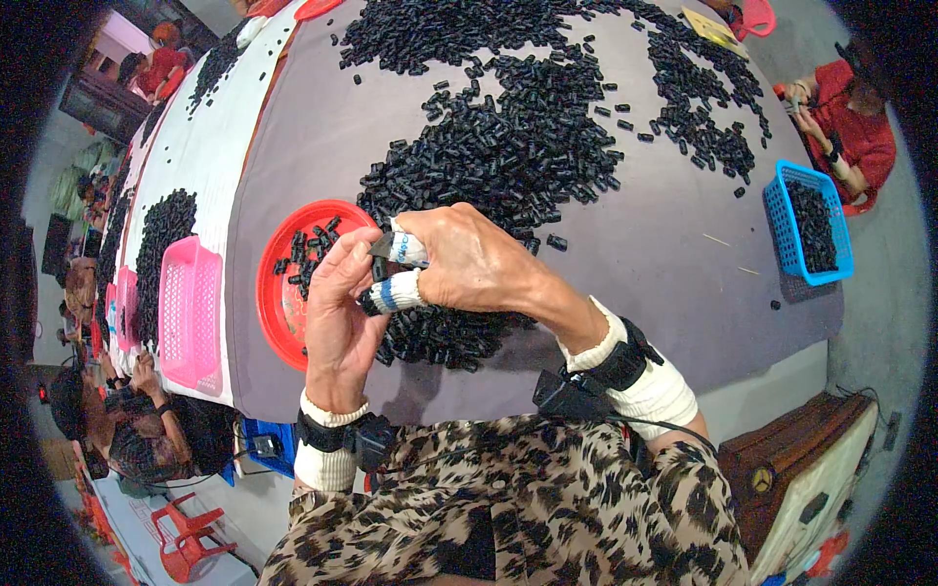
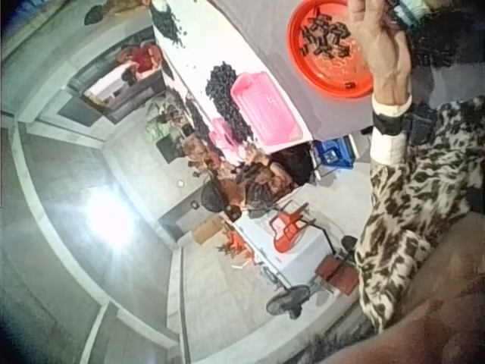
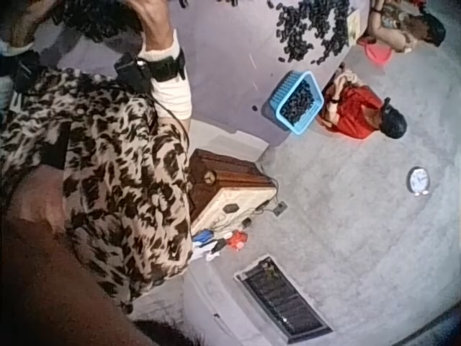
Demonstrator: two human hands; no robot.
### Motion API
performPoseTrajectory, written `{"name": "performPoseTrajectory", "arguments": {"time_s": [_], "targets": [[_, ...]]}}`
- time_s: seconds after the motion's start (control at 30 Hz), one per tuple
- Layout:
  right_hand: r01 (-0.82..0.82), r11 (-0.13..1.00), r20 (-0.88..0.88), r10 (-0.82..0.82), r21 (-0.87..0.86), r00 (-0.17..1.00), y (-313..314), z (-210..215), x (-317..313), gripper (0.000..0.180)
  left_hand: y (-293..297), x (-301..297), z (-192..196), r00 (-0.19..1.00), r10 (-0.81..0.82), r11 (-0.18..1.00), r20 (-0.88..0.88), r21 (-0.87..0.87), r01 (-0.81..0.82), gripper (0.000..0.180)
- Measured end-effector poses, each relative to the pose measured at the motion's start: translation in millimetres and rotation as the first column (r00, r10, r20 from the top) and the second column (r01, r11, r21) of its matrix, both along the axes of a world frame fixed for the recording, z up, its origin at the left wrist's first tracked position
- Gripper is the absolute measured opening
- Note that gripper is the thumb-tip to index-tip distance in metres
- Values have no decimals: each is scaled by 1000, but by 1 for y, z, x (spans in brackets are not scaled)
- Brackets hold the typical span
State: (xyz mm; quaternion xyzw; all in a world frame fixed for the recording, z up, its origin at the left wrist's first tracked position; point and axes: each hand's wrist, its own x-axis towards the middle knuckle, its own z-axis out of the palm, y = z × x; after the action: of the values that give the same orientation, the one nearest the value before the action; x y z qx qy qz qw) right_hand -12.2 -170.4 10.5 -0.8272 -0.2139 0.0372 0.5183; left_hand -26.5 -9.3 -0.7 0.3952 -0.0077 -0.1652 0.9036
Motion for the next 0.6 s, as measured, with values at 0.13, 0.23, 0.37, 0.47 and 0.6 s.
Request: {"name": "performPoseTrajectory", "arguments": {"time_s": [0.13,0.23,0.37,0.47,0.6], "targets": [[-5,1000,-13,5,-25,1000,0,2,-1,46,2,1,-5,1000,18,1000,-11,24,-18,15],[-10,999,-13,10,-43,1000,0,1,-1,46,2,1,-3,1000,17,999,4,28,-17,15],[-3,999,3,3,-39,1000,-1,-3,0,46,-1,0,-1,999,37,998,-1,59,-37,15],[-17,999,-15,16,-32,1000,0,-1,-1,45,3,1,-5,1000,18,999,10,47,-19,15],[-31,999,-37,29,-38,999,-1,-1,-1,44,2,0,-2,1000,-2,999,5,44,2,15]]}}
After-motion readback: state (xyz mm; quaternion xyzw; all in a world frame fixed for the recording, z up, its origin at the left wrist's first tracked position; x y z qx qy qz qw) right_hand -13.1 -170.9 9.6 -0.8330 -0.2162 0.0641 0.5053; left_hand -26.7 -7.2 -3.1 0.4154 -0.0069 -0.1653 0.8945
